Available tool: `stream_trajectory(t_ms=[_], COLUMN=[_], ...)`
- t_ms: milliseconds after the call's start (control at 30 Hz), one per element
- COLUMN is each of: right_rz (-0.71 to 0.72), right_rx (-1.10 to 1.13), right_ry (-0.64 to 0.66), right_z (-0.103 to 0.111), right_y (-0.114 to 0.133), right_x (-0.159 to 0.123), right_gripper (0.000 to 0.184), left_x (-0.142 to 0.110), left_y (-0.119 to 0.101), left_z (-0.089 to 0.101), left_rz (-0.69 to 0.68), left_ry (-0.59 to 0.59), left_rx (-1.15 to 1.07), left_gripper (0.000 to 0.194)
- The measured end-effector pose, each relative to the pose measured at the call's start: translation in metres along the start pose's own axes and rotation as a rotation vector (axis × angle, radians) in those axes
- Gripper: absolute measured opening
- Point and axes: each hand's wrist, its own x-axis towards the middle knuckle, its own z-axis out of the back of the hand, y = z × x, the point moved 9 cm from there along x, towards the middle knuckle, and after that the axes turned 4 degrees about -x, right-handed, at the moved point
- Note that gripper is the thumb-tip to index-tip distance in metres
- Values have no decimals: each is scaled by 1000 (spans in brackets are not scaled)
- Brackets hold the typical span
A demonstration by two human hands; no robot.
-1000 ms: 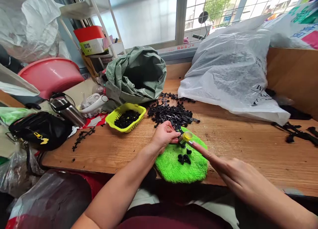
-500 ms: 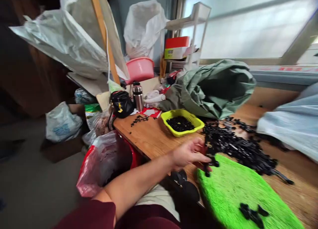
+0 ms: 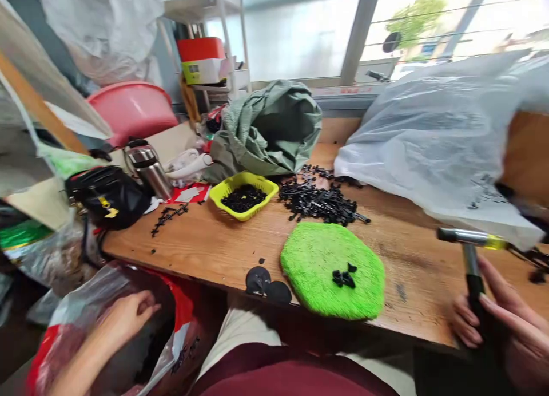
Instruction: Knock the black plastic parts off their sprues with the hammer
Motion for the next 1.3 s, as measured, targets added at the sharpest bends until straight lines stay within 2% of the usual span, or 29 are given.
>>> stream_trajectory(t_ms=[67,133,200,233,300,367,433,533,633,767,900,1067,1200,1300], right_rz=[-14,-15,-4,1,15,28,34,24,13,8,23,38,64,29], right_rx=[49,61,62,59,54,51,52,55,68,94,102,88,56,89], right_ry=[-11,2,7,10,18,25,33,46,51,41,31,24,37,3], right_z=[-2,-7,-9,-10,-9,-8,-6,-5,-7,-10,-8,-3,-5,-7], right_y=[2,4,6,6,7,7,6,3,2,5,4,0,3,5], right_x=[-5,-7,-9,-10,-11,-13,-12,-11,-11,-14,-14,-11,-11,-15], right_gripper=[83,80,78,78,77,76,75,72,71,70,73,72,72,71], left_x=[-4,-19,-44,-57,-77,-90,-95,-89,-73,-37,-7,8,1,-15], left_y=[-90,-188,-277,-312,-360,-385,-395,-396,-394,-390,-386,-373,-372,-370], left_z=[0,-1,-9,-13,-25,-42,-58,-66,-60,-48,-48,-47,-43,-28], left_rz=[-288,-576,-897,-1054,-1302,-1476,-1551,-1503,-1362,-1086,-884,-731,-783,-891], left_ry=[22,49,87,78,46,73,125,149,117,54,59,-34,-83,-217], left_rx=[-146,-302,-382,-388,-345,-227,-122,-129,-292,-499,-544,-576,-571,-614], left_gripper=[29,32,22,17,17,23,24,23,18,12,10,8,11,14])
